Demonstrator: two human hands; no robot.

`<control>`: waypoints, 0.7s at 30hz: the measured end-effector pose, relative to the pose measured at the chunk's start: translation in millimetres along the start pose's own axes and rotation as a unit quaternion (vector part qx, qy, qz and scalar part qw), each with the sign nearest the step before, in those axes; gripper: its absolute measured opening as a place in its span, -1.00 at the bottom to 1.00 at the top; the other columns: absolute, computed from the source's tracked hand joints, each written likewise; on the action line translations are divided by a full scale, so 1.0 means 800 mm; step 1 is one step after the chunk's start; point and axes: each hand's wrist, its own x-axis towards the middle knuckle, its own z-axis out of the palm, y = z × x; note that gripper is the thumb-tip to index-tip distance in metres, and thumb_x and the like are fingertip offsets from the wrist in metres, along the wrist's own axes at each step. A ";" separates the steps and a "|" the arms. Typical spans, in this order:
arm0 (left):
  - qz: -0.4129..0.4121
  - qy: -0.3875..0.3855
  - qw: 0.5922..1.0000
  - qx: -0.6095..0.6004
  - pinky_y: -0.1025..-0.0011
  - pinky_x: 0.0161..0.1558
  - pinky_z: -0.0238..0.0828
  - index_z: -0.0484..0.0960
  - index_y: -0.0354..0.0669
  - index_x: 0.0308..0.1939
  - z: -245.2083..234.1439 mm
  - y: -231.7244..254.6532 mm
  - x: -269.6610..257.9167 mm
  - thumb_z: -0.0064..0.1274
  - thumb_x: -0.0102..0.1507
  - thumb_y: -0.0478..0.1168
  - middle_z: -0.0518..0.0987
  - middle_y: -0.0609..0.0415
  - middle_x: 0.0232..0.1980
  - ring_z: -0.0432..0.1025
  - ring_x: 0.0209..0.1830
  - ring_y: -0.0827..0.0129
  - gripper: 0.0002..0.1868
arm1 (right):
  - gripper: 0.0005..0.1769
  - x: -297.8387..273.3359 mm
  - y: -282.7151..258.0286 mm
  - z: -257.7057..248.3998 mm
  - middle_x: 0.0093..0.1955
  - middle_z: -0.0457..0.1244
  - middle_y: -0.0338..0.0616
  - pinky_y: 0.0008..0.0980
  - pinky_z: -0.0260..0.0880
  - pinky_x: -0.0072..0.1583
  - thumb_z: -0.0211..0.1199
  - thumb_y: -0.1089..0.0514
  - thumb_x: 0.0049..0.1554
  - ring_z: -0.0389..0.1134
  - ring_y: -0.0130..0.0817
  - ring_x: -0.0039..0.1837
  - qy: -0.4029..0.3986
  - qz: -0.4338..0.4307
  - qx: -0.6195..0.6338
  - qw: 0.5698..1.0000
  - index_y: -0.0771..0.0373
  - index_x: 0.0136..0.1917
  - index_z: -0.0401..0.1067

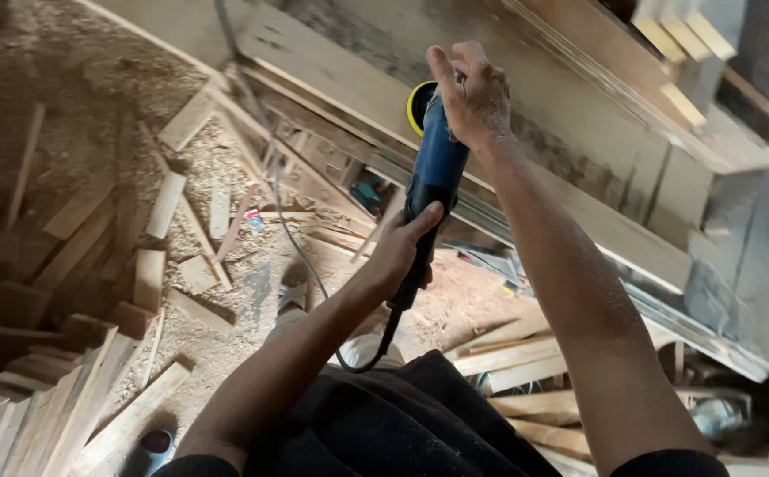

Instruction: The person uses an electric sander to smooth the surface of a wooden plank on a workbench. They move the sander back and forth along the wood, then pause to flip the plank over and continue sanding the other side.

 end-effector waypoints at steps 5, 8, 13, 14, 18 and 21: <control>0.017 -0.004 1.000 -0.009 0.29 -0.78 0.23 0.33 -0.24 0.02 -0.068 0.062 -0.014 0.09 0.27 0.16 0.33 -0.12 -0.57 0.31 -0.81 0.15 -0.43 | -0.02 0.041 -0.072 0.051 0.34 0.40 0.14 0.09 0.40 0.25 -0.12 -0.58 0.24 0.42 0.12 0.34 -0.019 -0.026 0.030 0.999 0.30 0.44 0.38; 0.032 -0.009 0.999 -0.007 0.33 -0.73 0.28 0.30 -0.21 0.01 -0.105 0.097 -0.029 0.05 0.32 0.14 0.38 -0.10 -0.54 0.32 -0.78 0.19 -0.48 | 0.00 0.065 -0.107 0.083 0.33 0.41 0.13 0.08 0.40 0.25 -0.15 -0.60 0.25 0.42 0.12 0.33 -0.022 -0.058 0.033 0.998 0.30 0.44 0.38; 0.038 -0.026 0.999 0.019 0.43 -0.52 0.43 0.40 -0.26 0.30 -0.161 0.135 -0.033 -0.06 0.33 0.19 0.52 -0.04 -0.19 0.40 -0.48 0.34 -0.34 | 0.05 0.096 -0.170 0.120 0.28 0.44 0.14 0.08 0.40 0.23 -0.27 -0.64 0.21 0.45 0.09 0.29 -0.024 -0.078 0.024 0.996 0.25 0.43 0.40; 0.045 -0.026 0.999 0.014 0.44 -0.56 0.44 0.41 -0.29 0.29 -0.170 0.141 -0.032 -0.04 0.33 0.20 0.48 -0.01 -0.26 0.39 -0.53 0.36 -0.32 | 0.04 0.098 -0.186 0.121 -0.11 0.33 -0.03 -0.08 0.30 -0.04 -0.28 -0.62 0.23 0.38 -0.10 -0.06 -0.017 -0.110 0.043 0.993 0.29 0.38 0.45; 0.047 0.005 0.998 0.042 0.41 -0.54 0.43 0.54 -0.36 0.21 -0.193 0.174 -0.040 -0.06 0.34 0.22 0.48 0.01 -0.33 0.40 -0.56 0.33 -0.32 | -0.17 0.113 -0.221 0.141 -0.58 -0.02 -0.26 -0.28 0.15 -0.29 -0.28 -0.61 0.25 0.11 -0.38 -0.55 -0.048 -0.087 0.058 0.993 0.10 -0.41 0.18; 0.042 0.004 0.999 0.031 0.36 -0.49 0.42 0.40 -0.25 0.05 -0.198 0.185 -0.041 -0.09 0.37 0.21 0.47 -0.04 -0.37 0.38 -0.57 0.29 -0.45 | -0.51 0.140 -0.205 0.166 0.32 0.21 0.25 0.24 0.31 0.10 -0.22 -0.21 0.38 0.29 0.44 0.22 -0.088 -0.136 -0.103 0.981 -0.16 0.51 0.13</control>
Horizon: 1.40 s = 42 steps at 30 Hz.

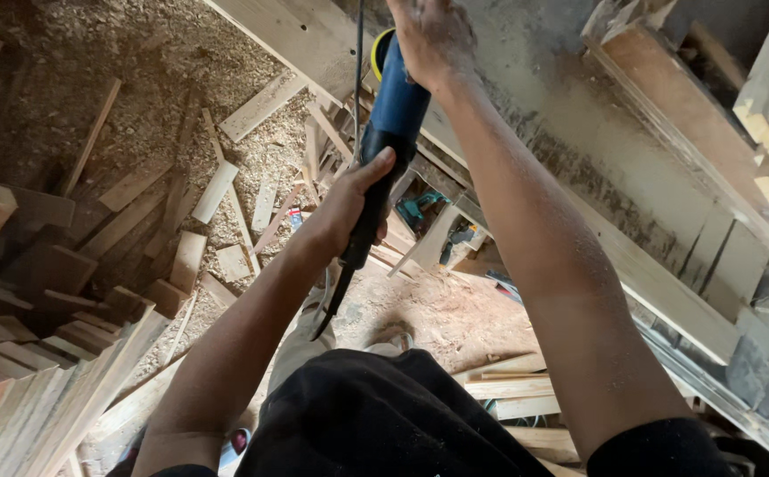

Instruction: The person uses an electric sander to smooth the surface of a wooden plank on a workbench. They move the sander back and forth along the wood, then pause to flip the plank over and continue sanding the other side.

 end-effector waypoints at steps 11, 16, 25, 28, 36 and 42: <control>-0.024 -0.013 1.000 -0.014 0.33 -0.82 0.04 0.39 -0.18 -0.28 0.052 -0.080 0.026 -0.02 0.38 0.20 0.39 -0.05 -0.67 0.28 -0.87 0.18 -0.51 | 0.08 -0.089 0.021 -0.059 0.05 0.48 0.02 0.04 0.42 0.11 -0.32 -0.74 -0.06 0.51 0.07 0.14 0.024 0.250 0.078 0.965 0.02 0.26 0.49; -0.031 -0.036 0.998 0.039 0.30 -0.79 0.10 0.41 -0.23 -0.47 0.129 -0.134 0.016 -0.04 0.39 0.17 0.35 -0.08 -0.73 0.24 -0.87 0.19 -0.44 | -0.16 -0.173 0.129 -0.059 0.25 0.47 0.03 0.11 0.35 0.26 -0.07 -0.55 0.20 0.45 0.16 0.31 0.125 0.182 0.077 0.972 -0.01 0.50 0.29; -0.111 -0.106 0.986 0.065 0.29 -0.81 0.09 0.34 -0.18 -0.12 0.290 -0.248 0.026 0.01 0.34 0.14 0.33 -0.07 -0.65 0.25 -0.86 0.15 -0.55 | 0.03 -0.355 0.275 -0.141 0.51 0.29 0.03 0.06 0.26 0.40 -0.09 -0.65 0.13 0.29 0.07 0.51 0.085 0.371 0.050 0.924 0.13 0.51 0.37; -0.120 -0.121 0.984 0.049 0.28 -0.80 0.13 0.34 -0.21 -0.11 0.333 -0.274 0.028 0.06 0.33 0.11 0.33 -0.08 -0.61 0.24 -0.86 0.13 -0.55 | 0.01 -0.399 0.314 -0.156 0.36 0.39 0.01 0.08 0.32 0.27 -0.15 -0.66 0.13 0.37 0.09 0.38 0.089 0.380 0.044 0.920 0.10 0.48 0.33; -0.145 -0.119 0.980 0.063 0.27 -0.79 0.20 0.39 -0.25 -0.06 0.417 -0.337 0.035 0.11 0.30 0.09 0.33 -0.06 -0.57 0.22 -0.84 0.16 -0.53 | -0.02 -0.474 0.391 -0.183 0.26 0.42 0.03 0.11 0.40 0.19 -0.07 -0.67 0.15 0.44 0.08 0.29 0.098 0.411 0.035 0.905 0.11 0.45 0.32; -0.165 -0.149 0.969 0.106 0.21 -0.65 0.28 0.35 -0.25 -0.02 0.470 -0.350 0.025 0.04 0.32 0.14 0.35 -0.07 -0.59 0.30 -0.78 0.13 -0.49 | -0.09 -0.529 0.442 -0.201 0.24 0.37 0.19 0.22 0.35 0.13 -0.04 -0.60 0.22 0.38 0.26 0.25 0.104 0.402 0.051 0.909 0.19 0.41 0.30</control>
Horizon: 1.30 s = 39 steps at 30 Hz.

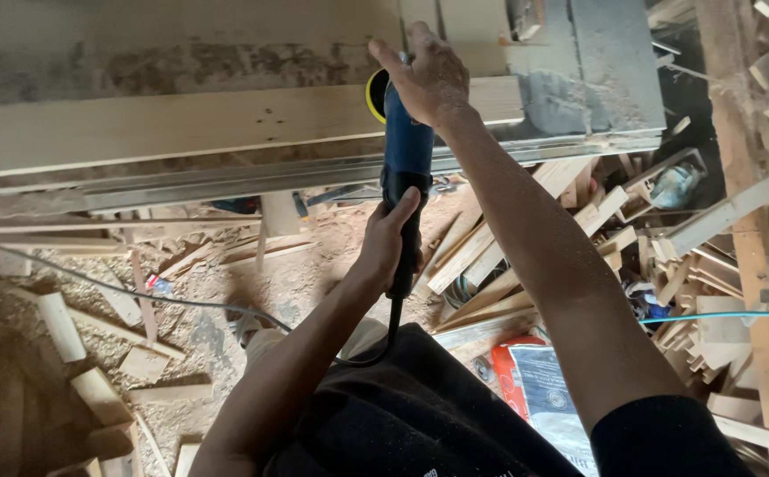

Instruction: The person uses an electric sander to smooth the surface of a wooden plank on a workbench. They move the sander back and forth along the wood, then pause to flip the plank over and continue sanding the other side.

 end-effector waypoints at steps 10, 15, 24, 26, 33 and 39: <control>-0.004 -0.021 1.000 0.004 0.27 -0.71 0.22 0.33 -0.23 -0.05 0.076 -0.027 0.047 0.06 0.30 0.14 0.37 -0.05 -0.50 0.30 -0.78 0.19 -0.49 | -0.02 0.016 0.090 -0.039 0.34 0.39 0.07 0.14 0.32 0.24 -0.09 -0.68 0.15 0.41 0.15 0.33 0.005 0.071 -0.023 0.997 0.08 0.46 0.34; 0.003 -0.060 0.998 0.031 0.34 -0.69 0.32 0.35 -0.25 0.01 0.105 -0.039 0.071 0.05 0.30 0.15 0.36 -0.01 -0.48 0.30 -0.76 0.26 -0.47 | -0.06 0.025 0.138 -0.056 0.41 0.35 -0.01 0.07 0.36 0.23 -0.08 -0.66 0.18 0.40 -0.01 0.35 0.012 0.077 -0.016 0.997 0.07 0.46 0.32; -0.031 -0.055 0.996 0.056 0.32 -0.69 0.33 0.35 -0.27 0.12 0.160 -0.052 0.102 0.07 0.26 0.19 0.40 -0.05 -0.53 0.35 -0.74 0.22 -0.36 | -0.09 0.039 0.217 -0.078 0.42 0.35 -0.09 -0.10 0.44 0.13 -0.11 -0.66 0.24 0.48 -0.15 0.15 0.015 0.078 -0.007 0.997 0.06 0.46 0.28; -0.024 -0.068 0.996 0.057 0.34 -0.70 0.34 0.36 -0.29 0.12 0.170 -0.058 0.105 0.05 0.28 0.18 0.39 -0.02 -0.52 0.34 -0.74 0.25 -0.38 | -0.12 0.036 0.228 -0.084 0.43 0.35 -0.13 -0.13 0.45 0.13 -0.07 -0.64 0.25 0.48 -0.18 0.17 0.019 0.081 -0.003 0.997 0.07 0.46 0.27; -0.019 -0.060 0.997 0.034 0.38 -0.69 0.34 0.37 -0.26 0.09 0.198 -0.090 0.097 0.06 0.31 0.16 0.36 0.04 -0.38 0.31 -0.68 0.32 -0.43 | -0.20 0.006 0.238 -0.110 0.45 0.31 0.10 0.16 0.33 0.20 -0.05 -0.49 0.34 0.36 0.16 0.34 0.014 0.017 -0.020 1.000 0.13 0.53 0.27; -0.001 -0.002 1.000 -0.012 0.31 -0.67 0.30 0.35 -0.19 0.02 0.165 -0.071 0.056 0.05 0.28 0.18 0.31 0.03 -0.50 0.30 -0.74 0.25 -0.47 | -0.08 0.011 0.169 -0.081 0.54 0.19 0.26 0.17 0.24 0.33 0.00 -0.54 0.30 0.23 0.22 0.48 -0.015 -0.028 -0.039 0.999 0.18 0.59 0.26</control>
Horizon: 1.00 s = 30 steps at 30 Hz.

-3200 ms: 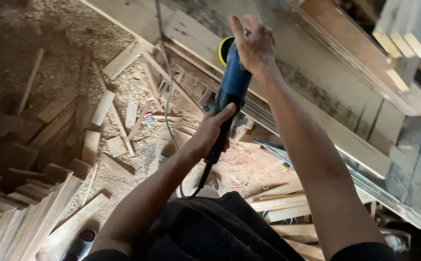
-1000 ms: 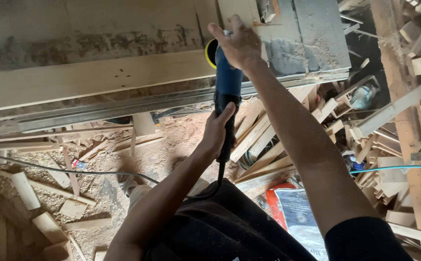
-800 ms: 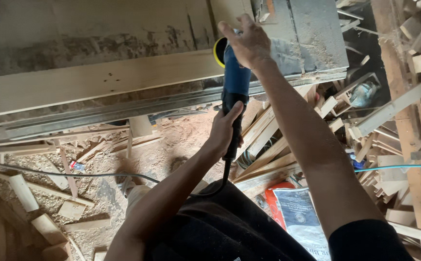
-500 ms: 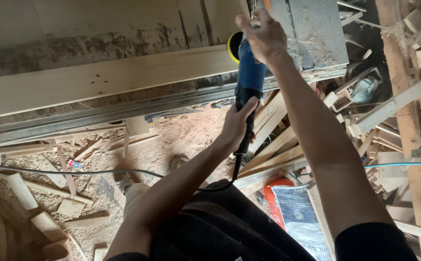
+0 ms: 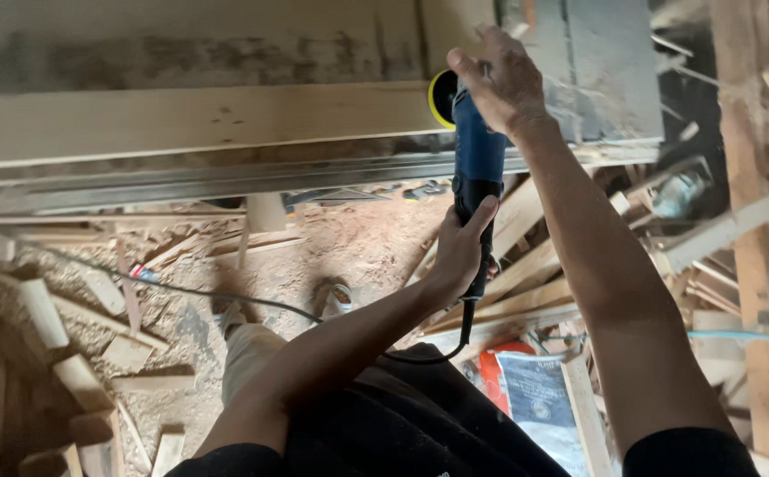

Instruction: The person uses an electric sander to smooth the surface of a wooden plank on a workbench. They move the sander back and forth along the wood, then pause to flip the plank over and continue sanding the other side.

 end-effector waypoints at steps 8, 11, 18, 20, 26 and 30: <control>0.073 0.063 0.990 -0.100 0.29 -0.73 0.22 0.34 -0.19 -0.04 -0.122 0.043 -0.059 0.08 0.32 0.11 0.22 0.04 -0.49 0.25 -0.81 0.21 -0.54 | -0.06 0.016 -0.178 0.074 0.50 0.21 0.31 0.22 0.24 0.35 -0.09 -0.54 0.33 0.22 0.27 0.49 -0.007 -0.191 0.064 0.979 0.24 0.61 0.18; 0.094 0.088 0.986 -0.110 0.29 -0.73 0.20 0.38 -0.22 -0.01 -0.181 0.065 -0.088 0.07 0.31 0.11 0.26 0.02 -0.47 0.26 -0.80 0.23 -0.53 | -0.01 0.022 -0.251 0.112 0.60 0.14 0.27 0.15 0.17 0.47 -0.14 -0.56 0.32 0.16 0.21 0.59 -0.022 -0.249 0.122 0.960 0.29 0.62 0.16; 0.129 0.126 0.975 -0.129 0.25 -0.74 0.25 0.35 -0.29 0.10 -0.331 0.135 -0.163 0.08 0.28 0.13 0.32 -0.08 -0.50 0.28 -0.80 0.15 -0.41 | 0.04 0.012 -0.467 0.170 0.61 0.16 0.15 0.04 0.20 0.49 -0.15 -0.61 0.26 0.19 0.11 0.61 -0.058 -0.265 0.183 0.945 0.28 0.58 0.21; 0.150 0.141 0.969 -0.134 0.27 -0.76 0.26 0.32 -0.25 0.17 -0.372 0.152 -0.177 0.08 0.28 0.13 0.33 -0.09 -0.50 0.29 -0.80 0.15 -0.40 | 0.03 0.019 -0.518 0.192 0.60 0.17 0.17 0.03 0.19 0.49 -0.14 -0.59 0.27 0.19 0.10 0.61 -0.066 -0.291 0.193 0.935 0.30 0.57 0.22; 0.193 0.146 0.955 -0.171 0.31 -0.81 0.26 0.36 -0.28 0.09 -0.482 0.202 -0.219 0.11 0.25 0.14 0.32 -0.12 -0.53 0.26 -0.84 0.17 -0.40 | -0.04 0.035 -0.648 0.251 0.54 0.24 0.18 0.00 0.29 0.41 -0.15 -0.55 0.32 0.28 0.11 0.54 -0.087 -0.356 0.204 0.908 0.28 0.56 0.22; 0.210 0.124 0.956 -0.164 0.32 -0.69 0.40 0.33 -0.37 0.21 -0.543 0.225 -0.246 0.05 0.30 0.15 0.43 -0.09 -0.45 0.37 -0.69 0.22 -0.33 | -0.20 0.043 -0.721 0.287 0.56 0.26 0.13 -0.07 0.48 0.43 -0.18 -0.50 0.42 0.38 0.08 0.55 -0.083 -0.452 0.250 0.852 0.10 0.61 0.16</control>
